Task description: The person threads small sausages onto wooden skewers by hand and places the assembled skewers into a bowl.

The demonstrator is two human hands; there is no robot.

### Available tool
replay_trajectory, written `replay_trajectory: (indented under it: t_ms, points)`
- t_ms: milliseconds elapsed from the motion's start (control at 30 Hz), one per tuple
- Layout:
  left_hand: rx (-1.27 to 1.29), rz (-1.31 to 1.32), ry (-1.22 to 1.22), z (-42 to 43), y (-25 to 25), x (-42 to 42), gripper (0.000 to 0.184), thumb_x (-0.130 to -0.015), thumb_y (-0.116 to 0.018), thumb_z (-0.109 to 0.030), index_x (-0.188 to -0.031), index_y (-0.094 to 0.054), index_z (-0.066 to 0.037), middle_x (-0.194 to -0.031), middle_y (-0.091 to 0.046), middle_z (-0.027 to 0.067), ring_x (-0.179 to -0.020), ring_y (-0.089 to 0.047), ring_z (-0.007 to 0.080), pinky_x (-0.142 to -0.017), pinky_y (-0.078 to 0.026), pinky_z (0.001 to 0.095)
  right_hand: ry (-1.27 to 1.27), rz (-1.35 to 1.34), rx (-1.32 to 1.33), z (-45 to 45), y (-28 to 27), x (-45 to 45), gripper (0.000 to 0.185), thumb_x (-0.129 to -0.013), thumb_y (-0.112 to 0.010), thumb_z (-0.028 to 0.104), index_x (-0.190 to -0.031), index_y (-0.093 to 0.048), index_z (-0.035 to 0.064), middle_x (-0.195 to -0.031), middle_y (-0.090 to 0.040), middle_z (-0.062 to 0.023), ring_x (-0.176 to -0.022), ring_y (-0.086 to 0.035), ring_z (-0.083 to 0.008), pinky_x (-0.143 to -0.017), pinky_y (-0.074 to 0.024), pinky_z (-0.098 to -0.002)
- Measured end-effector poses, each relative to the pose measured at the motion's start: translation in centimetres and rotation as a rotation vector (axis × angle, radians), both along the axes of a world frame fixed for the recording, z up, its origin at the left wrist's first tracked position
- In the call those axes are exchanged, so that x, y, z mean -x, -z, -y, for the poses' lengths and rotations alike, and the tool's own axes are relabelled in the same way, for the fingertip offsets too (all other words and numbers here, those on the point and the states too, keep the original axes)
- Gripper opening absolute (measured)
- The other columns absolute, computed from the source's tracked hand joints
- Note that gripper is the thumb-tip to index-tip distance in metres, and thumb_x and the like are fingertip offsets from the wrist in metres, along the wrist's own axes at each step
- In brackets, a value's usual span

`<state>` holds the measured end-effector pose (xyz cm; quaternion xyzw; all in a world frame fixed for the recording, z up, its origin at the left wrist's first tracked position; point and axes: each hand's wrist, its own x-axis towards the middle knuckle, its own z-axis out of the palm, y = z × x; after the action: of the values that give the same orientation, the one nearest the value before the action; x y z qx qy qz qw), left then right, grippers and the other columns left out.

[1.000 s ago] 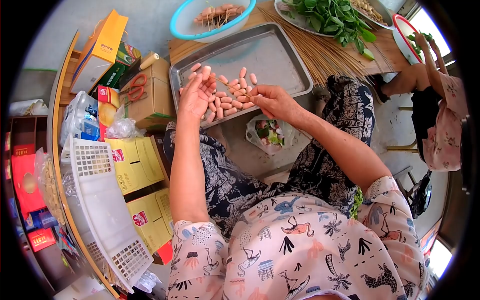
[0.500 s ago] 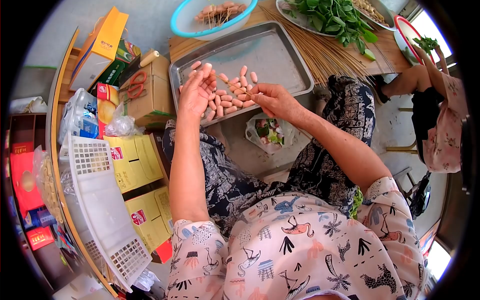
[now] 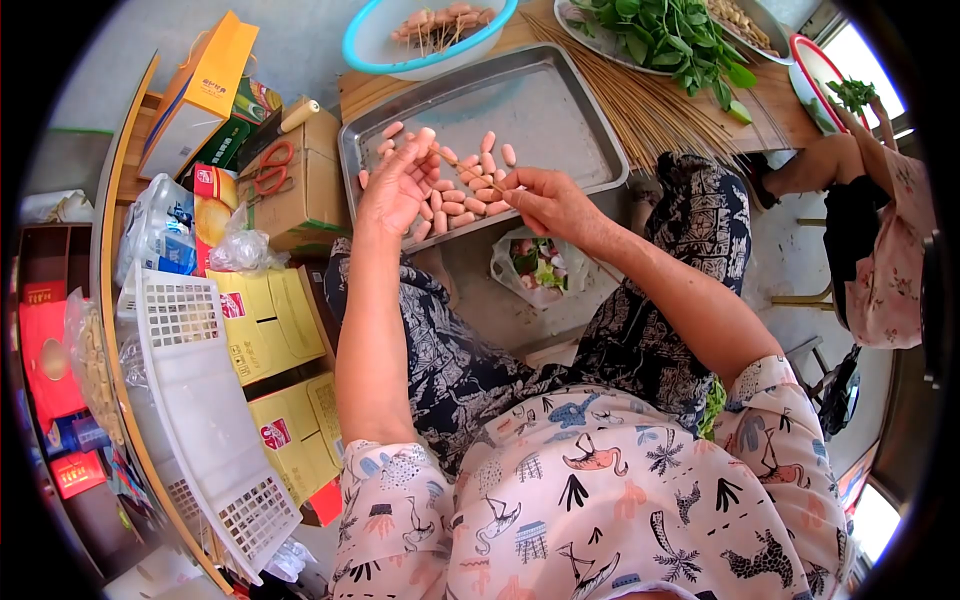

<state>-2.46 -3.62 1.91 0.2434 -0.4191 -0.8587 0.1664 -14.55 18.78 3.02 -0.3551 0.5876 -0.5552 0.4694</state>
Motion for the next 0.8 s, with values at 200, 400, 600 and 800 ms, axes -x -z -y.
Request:
replay_trajectory:
  t_ms: [200,400,600,800]
  points:
    - [0.008,0.022,0.028,-0.5,-0.6,0.1,0.053,-0.080,-0.069,-0.015,-0.127,-0.046,-0.013,-0.103,-0.061,0.0080,-0.086,-0.058,0.0161,-0.078,-0.049,0.0298,0.009,0.008,0.022,0.3,0.6,0.1,0.017,-0.095,-0.046,0.016,-0.098,-0.058,0.0042,-0.054,-0.041,0.0055,-0.044,-0.035,-0.0025,-0.041,-0.0246,-0.0199]
    - [0.008,0.079,0.037,-2.5,-2.7,0.9,0.034,-0.082,-0.069,-0.017,-0.111,-0.054,-0.007,-0.098,-0.063,0.0091,-0.082,-0.061,0.0167,-0.074,-0.053,0.0304,0.026,0.029,0.020,0.4,-0.2,0.1,0.016,-0.094,-0.049,0.016,-0.095,-0.059,0.0033,-0.053,-0.042,0.0041,-0.044,-0.037,-0.0036,-0.041,-0.0266,-0.0212]
    - [0.033,0.093,0.192,-3.0,-1.8,1.4,0.026,-0.084,-0.067,-0.020,-0.103,-0.060,-0.004,-0.095,-0.063,0.0102,-0.085,-0.063,0.0186,-0.079,-0.054,0.0332,0.065,-0.014,0.043,1.0,0.5,0.4,0.017,-0.093,-0.049,0.015,-0.092,-0.058,0.0012,-0.054,-0.045,0.0022,-0.045,-0.040,-0.0050,-0.042,-0.0288,-0.0226]
    - [0.054,0.116,0.298,-3.0,-0.9,1.8,0.029,-0.086,-0.064,-0.020,-0.110,-0.059,-0.004,-0.096,-0.063,0.0073,-0.090,-0.061,0.0175,-0.080,-0.052,0.0309,0.112,0.063,0.045,1.2,0.4,0.6,0.017,-0.093,-0.049,0.015,-0.093,-0.058,0.0005,-0.057,-0.046,0.0013,-0.046,-0.040,-0.0050,-0.041,-0.0282,-0.0226]
